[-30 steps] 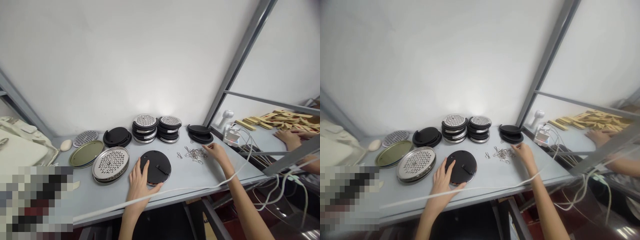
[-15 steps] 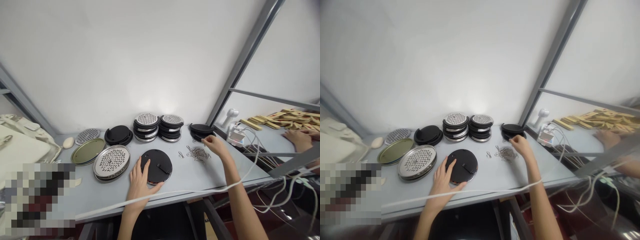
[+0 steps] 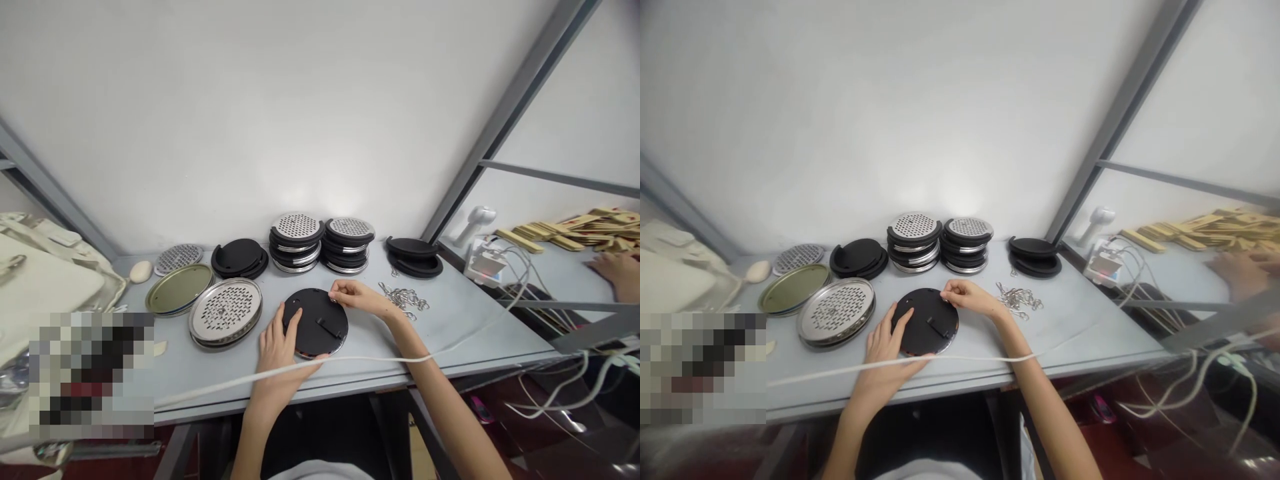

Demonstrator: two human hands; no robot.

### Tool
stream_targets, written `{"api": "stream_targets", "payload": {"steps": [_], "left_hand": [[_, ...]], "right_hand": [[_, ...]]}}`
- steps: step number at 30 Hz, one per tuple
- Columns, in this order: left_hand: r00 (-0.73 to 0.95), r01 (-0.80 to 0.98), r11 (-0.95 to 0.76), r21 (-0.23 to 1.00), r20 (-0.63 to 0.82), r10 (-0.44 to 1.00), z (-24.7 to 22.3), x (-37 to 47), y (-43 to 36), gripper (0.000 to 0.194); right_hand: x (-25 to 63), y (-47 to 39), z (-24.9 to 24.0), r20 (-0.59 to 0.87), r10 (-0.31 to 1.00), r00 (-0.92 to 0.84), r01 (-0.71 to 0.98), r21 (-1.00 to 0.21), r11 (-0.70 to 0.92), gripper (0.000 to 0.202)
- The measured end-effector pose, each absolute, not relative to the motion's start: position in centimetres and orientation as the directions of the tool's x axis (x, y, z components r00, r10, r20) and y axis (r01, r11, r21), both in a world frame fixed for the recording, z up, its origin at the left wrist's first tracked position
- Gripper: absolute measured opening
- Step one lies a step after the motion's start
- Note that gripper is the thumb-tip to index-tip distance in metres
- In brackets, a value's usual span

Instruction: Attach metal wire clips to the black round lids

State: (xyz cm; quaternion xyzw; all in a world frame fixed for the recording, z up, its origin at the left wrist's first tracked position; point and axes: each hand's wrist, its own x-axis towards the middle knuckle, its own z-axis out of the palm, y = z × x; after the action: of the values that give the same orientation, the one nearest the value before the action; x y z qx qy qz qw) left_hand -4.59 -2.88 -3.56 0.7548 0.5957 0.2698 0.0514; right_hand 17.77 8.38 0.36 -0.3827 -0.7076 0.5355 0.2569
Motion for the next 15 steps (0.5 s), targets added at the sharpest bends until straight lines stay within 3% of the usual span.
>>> {"api": "stream_targets", "payload": {"steps": [7, 15], "left_hand": [[0.041, 0.919, -0.194, 0.342, 0.408, 0.912, -3.9, -3.8, -2.8, 0.082], [-0.113, 0.936, -0.076, 0.343, 0.498, 0.86, -4.7, -3.4, -2.2, 0.086]], "right_hand": [[18.9, 8.7, -0.4, -0.097, 0.863, -0.495, 0.244, -0.969, 0.031, 0.04], [18.4, 8.7, -1.6, -0.065, 0.846, -0.529, 0.143, -0.99, 0.013, 0.043]]}}
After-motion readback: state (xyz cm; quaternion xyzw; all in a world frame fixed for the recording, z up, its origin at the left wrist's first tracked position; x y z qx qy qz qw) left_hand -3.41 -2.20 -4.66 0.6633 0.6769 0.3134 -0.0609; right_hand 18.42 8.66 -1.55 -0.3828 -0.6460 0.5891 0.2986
